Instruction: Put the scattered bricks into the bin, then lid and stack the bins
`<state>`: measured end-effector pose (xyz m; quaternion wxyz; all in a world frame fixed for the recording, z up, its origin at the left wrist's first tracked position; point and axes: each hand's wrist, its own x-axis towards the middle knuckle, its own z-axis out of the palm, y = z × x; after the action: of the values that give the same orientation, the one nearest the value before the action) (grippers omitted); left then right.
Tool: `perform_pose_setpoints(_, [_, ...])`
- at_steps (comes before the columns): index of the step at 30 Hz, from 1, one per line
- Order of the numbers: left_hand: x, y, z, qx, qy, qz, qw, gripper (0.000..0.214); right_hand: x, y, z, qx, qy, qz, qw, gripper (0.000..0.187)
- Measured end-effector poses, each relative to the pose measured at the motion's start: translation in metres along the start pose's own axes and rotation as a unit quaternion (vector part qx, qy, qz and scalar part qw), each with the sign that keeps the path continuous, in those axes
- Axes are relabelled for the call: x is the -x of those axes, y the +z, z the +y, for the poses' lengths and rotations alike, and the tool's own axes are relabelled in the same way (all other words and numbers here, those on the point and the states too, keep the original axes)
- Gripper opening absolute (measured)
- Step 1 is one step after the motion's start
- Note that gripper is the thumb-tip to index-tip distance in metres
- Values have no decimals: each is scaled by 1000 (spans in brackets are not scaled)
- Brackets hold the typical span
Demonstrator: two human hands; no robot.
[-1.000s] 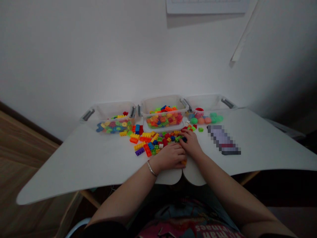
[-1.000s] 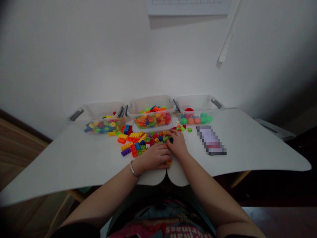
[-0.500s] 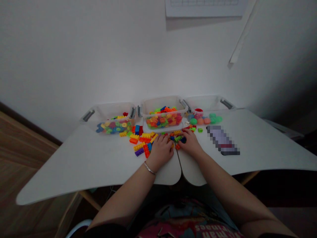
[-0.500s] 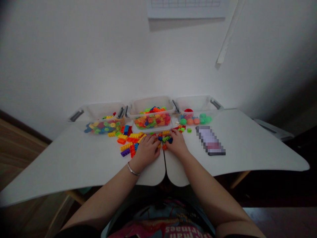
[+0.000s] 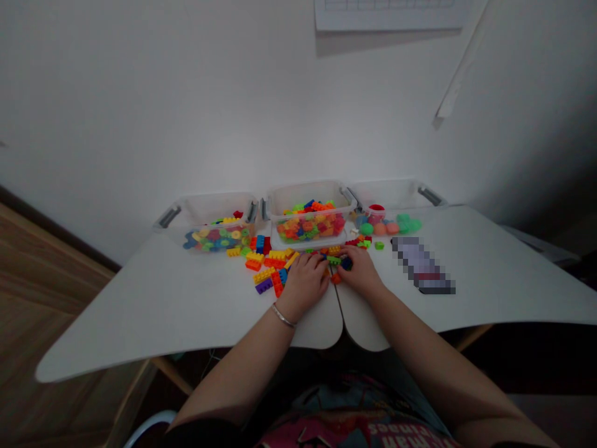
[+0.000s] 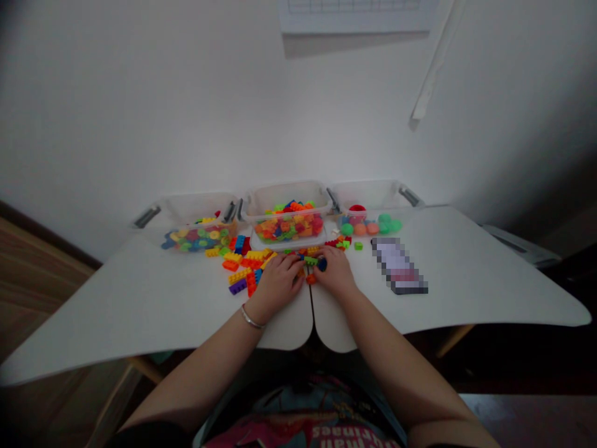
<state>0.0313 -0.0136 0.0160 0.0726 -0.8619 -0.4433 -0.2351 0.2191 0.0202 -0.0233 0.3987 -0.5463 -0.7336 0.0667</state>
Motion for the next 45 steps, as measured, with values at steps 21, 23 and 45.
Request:
perform_pose_setpoints(21, [-4, -1, -1, 25, 10, 11, 1000, 27, -1, -10, -14, 81, -39, -30, 995, 23])
perform_pose_setpoints(23, [-4, 0, -1, 22, 12, 12, 1000, 29, -1, -10, -14, 75, -31, -30, 996, 22])
perform_pose_setpoints(45, [-12, -5, 2, 58, -10, -9, 998, 28, -5, -16, -8, -31, -65, 1, 997, 13])
